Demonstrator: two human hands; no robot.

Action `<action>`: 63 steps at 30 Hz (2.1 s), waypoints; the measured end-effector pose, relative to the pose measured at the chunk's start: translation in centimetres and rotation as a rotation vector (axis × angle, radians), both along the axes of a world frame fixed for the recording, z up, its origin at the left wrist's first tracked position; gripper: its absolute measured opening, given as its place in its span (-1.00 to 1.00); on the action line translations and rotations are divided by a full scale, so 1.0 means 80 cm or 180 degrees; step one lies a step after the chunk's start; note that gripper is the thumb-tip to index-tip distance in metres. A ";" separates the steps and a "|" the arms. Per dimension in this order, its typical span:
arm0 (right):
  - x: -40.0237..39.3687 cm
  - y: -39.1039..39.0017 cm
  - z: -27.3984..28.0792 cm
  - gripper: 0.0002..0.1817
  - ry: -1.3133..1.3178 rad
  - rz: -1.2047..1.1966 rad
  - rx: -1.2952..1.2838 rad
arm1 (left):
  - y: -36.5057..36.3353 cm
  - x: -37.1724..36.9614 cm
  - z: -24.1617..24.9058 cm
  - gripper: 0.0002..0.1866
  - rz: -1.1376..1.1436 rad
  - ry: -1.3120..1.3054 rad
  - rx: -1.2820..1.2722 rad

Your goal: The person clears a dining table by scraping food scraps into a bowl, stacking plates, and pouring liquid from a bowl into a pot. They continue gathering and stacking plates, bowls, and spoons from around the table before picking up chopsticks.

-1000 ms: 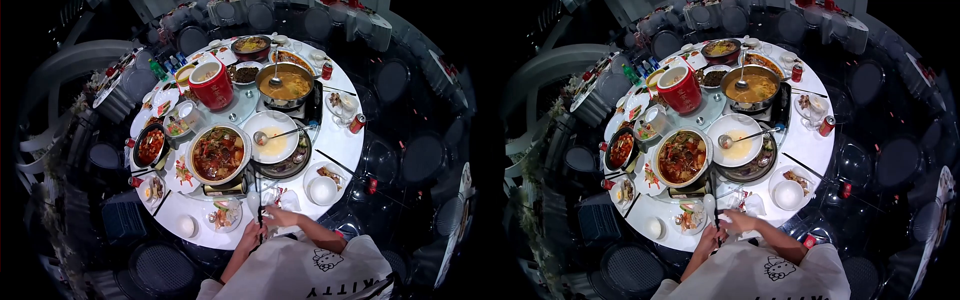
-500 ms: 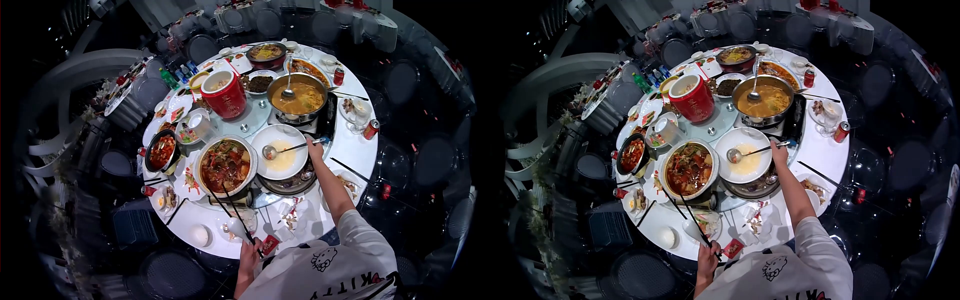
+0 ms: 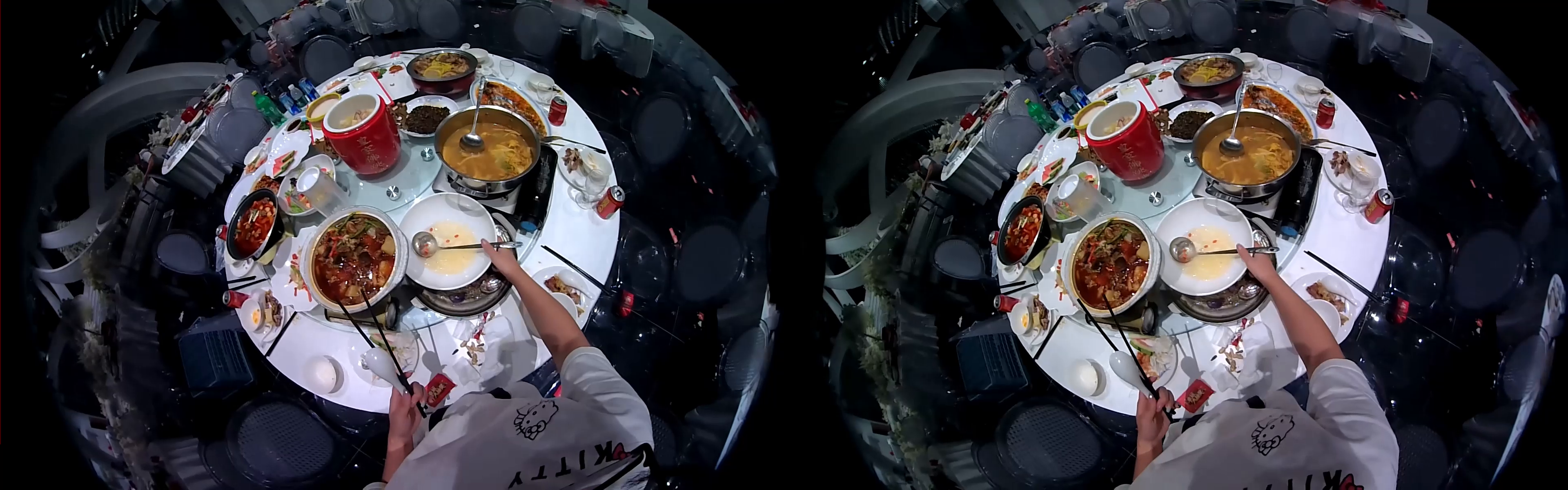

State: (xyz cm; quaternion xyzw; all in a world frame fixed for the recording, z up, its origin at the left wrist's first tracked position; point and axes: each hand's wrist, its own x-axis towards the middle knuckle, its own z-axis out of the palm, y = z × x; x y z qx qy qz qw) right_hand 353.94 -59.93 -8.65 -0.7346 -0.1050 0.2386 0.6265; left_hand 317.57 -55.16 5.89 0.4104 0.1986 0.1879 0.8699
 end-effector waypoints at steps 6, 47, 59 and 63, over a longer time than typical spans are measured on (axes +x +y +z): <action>0.001 0.001 0.000 -0.59 0.0650 0.0598 0.0137 | 0.002 0.004 -0.017 -0.58 -0.0061 -0.0212 0.0001; -0.108 -0.224 0.079 -0.77 0.0966 -0.0657 0.0564 | 0.070 0.136 -0.158 -0.51 0.0061 0.2676 0.3864; -0.120 -0.218 0.091 -0.85 0.1023 -0.0952 0.0839 | 0.079 0.156 -0.113 -0.54 0.0926 0.2929 0.6098; -0.132 -0.210 0.091 -0.84 0.0948 -0.0915 0.0865 | 0.002 0.208 0.005 -0.80 -0.0377 0.1724 0.5558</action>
